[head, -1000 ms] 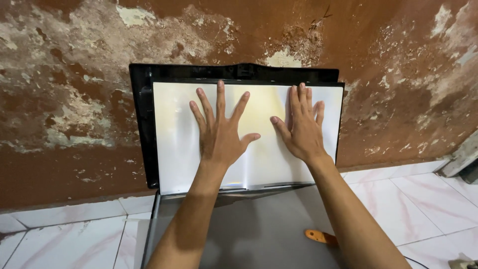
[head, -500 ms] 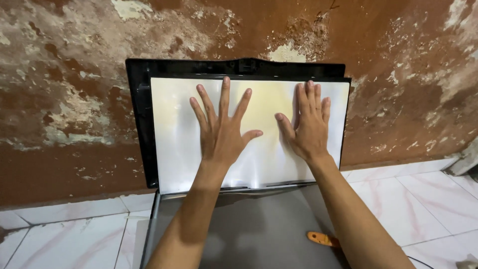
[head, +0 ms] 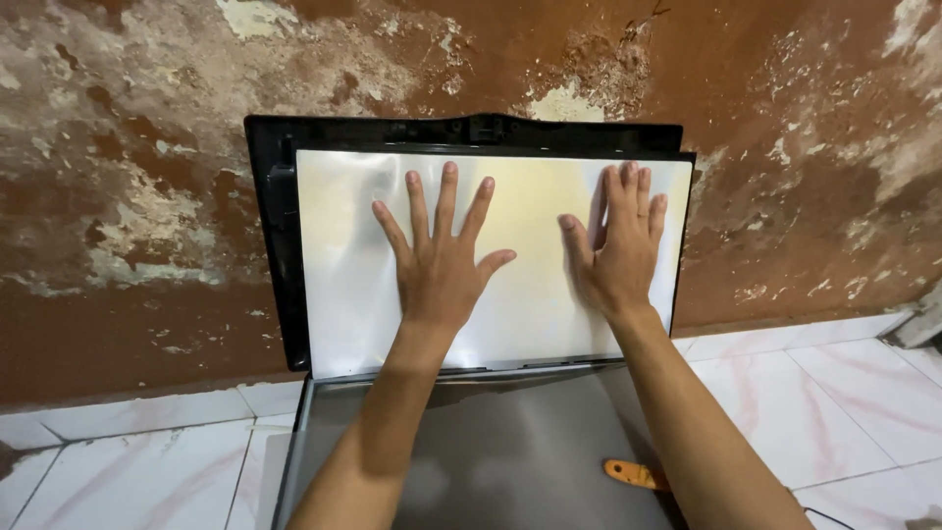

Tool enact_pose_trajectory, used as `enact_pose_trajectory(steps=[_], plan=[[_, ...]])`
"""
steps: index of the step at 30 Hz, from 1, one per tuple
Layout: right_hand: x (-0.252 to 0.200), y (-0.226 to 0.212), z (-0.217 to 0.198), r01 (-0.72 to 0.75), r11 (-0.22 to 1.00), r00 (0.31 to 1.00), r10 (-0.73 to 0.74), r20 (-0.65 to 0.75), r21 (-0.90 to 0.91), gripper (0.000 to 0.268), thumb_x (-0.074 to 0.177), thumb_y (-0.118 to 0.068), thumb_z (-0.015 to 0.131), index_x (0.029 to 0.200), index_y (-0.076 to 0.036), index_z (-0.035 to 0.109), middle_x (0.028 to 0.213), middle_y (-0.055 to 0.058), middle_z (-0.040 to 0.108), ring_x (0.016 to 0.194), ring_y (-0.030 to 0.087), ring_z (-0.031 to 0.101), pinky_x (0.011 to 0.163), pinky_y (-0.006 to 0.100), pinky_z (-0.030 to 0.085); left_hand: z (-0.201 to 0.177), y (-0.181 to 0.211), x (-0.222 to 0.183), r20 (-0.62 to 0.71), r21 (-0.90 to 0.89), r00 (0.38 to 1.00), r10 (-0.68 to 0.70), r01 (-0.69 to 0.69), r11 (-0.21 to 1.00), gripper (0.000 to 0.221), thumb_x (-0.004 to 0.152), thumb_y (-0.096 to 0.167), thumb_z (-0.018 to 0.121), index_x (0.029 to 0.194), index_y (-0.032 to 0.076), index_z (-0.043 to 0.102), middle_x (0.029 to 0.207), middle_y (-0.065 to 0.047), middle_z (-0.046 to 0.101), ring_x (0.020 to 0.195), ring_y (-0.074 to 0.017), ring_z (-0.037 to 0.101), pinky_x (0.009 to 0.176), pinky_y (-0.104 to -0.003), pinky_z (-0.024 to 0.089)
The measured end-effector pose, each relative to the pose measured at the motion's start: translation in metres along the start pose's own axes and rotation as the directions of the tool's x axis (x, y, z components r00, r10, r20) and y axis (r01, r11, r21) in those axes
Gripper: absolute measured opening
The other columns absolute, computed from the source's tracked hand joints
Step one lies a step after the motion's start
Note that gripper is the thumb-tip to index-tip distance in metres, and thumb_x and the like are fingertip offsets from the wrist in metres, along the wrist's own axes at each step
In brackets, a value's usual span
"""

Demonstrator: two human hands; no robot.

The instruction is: The person works on the floor fitting a white diffuser panel into the open frame of a light fixture, pressing it along the edges and using a utility knife to trim and seat it. They then lift out a translucent sheet from the frame, position a new reflective diffuser sheet over the panel, and smooth and press it into place with both hands.

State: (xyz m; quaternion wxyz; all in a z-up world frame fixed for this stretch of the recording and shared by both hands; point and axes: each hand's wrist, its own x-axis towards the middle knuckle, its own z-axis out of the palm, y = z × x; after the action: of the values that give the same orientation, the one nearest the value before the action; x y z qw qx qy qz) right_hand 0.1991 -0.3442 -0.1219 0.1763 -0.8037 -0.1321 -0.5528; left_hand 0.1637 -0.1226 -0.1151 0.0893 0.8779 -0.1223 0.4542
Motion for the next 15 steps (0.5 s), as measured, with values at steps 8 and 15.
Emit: enact_pose_trajectory(steps=[8, 15], plan=[[0.006, 0.009, -0.003, -0.028, 0.999, 0.99, 0.025, 0.136, 0.022, 0.073, 0.107, -0.047, 0.055, 0.164, -0.013, 0.026, 0.171, 0.012, 0.017, 0.157, 0.026, 0.007, 0.125, 0.047, -0.005, -0.026, -0.003, 0.007, 0.157, -0.156, 0.988, 0.005, 0.02, 0.988, 0.095, 0.082, 0.063, 0.072, 0.161, 0.027, 0.031, 0.17, -0.014, 0.007, 0.153, -0.047, -0.003, 0.111, -0.077, -0.013], [0.012, 0.01, -0.007, -0.03, 0.999, 0.98, 0.023, 0.197, 0.029, 0.07, 0.109, -0.044, 0.051, 0.166, -0.014, 0.023, 0.172, 0.01, 0.014, 0.158, 0.024, 0.003, 0.124, 0.045, -0.01, -0.028, -0.004, 0.008, 0.196, -0.194, 0.981, 0.004, 0.035, 0.98, 0.103, 0.077, 0.061, 0.078, 0.161, 0.027, 0.029, 0.17, -0.014, 0.005, 0.153, -0.0461, -0.008, 0.11, -0.075, -0.017]])
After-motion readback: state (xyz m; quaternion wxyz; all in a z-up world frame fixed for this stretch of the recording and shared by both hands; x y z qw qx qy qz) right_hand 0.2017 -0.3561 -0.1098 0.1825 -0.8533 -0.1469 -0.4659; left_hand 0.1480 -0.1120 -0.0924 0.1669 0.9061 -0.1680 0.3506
